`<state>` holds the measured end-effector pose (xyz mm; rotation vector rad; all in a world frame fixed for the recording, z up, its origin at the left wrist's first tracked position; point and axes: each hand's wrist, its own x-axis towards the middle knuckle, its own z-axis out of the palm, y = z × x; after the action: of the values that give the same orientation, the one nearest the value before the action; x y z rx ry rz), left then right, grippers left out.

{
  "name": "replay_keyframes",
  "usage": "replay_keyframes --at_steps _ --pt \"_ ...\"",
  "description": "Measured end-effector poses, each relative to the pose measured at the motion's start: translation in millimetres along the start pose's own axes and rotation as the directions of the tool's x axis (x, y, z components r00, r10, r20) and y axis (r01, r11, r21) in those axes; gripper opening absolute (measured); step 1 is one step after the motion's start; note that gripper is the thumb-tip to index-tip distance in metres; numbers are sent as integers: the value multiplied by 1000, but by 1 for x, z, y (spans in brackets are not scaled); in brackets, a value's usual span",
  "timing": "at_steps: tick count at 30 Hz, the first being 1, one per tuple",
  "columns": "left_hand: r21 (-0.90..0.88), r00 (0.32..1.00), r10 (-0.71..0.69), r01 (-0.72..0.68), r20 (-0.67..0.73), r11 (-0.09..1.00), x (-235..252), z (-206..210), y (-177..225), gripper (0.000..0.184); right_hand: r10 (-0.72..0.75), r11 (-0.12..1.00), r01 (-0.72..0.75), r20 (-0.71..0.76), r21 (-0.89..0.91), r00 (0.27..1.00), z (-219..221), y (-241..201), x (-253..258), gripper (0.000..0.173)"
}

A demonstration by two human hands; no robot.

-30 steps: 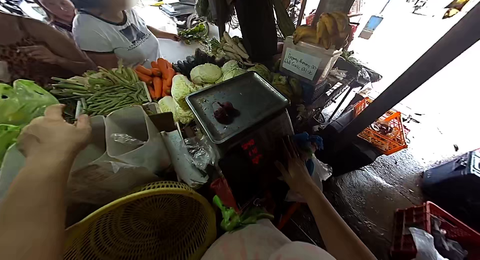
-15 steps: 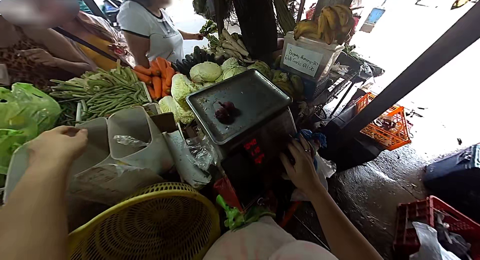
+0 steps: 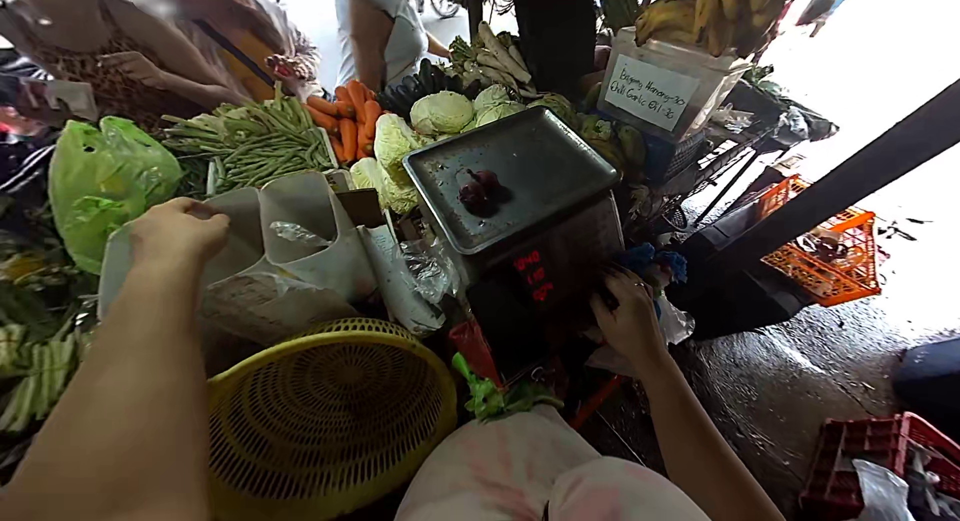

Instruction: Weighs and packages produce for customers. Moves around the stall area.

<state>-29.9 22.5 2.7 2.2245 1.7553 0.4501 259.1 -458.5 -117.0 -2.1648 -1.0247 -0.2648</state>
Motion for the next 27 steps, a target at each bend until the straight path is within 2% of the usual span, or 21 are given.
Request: replay_keyframes --at_steps 9,14,18,21,27 --pt "12 1000 0 0 4 1000 6 2 0 35 -29 1000 29 -10 3 1000 -1 3 5 34" --pt "17 1000 17 -17 10 1000 3 0 1 37 12 997 -3 -121 75 993 -10 -1 9 53" --pt "18 1000 5 -6 5 1000 5 1 1 36 41 992 -13 -222 124 974 -16 2 12 43" --pt "24 1000 -4 4 11 1000 6 1 1 37 37 992 -12 -196 128 980 -18 6 12 33" --pt "24 1000 4 -4 6 1000 7 2 0 36 42 992 -20 -176 129 983 -6 9 10 33"
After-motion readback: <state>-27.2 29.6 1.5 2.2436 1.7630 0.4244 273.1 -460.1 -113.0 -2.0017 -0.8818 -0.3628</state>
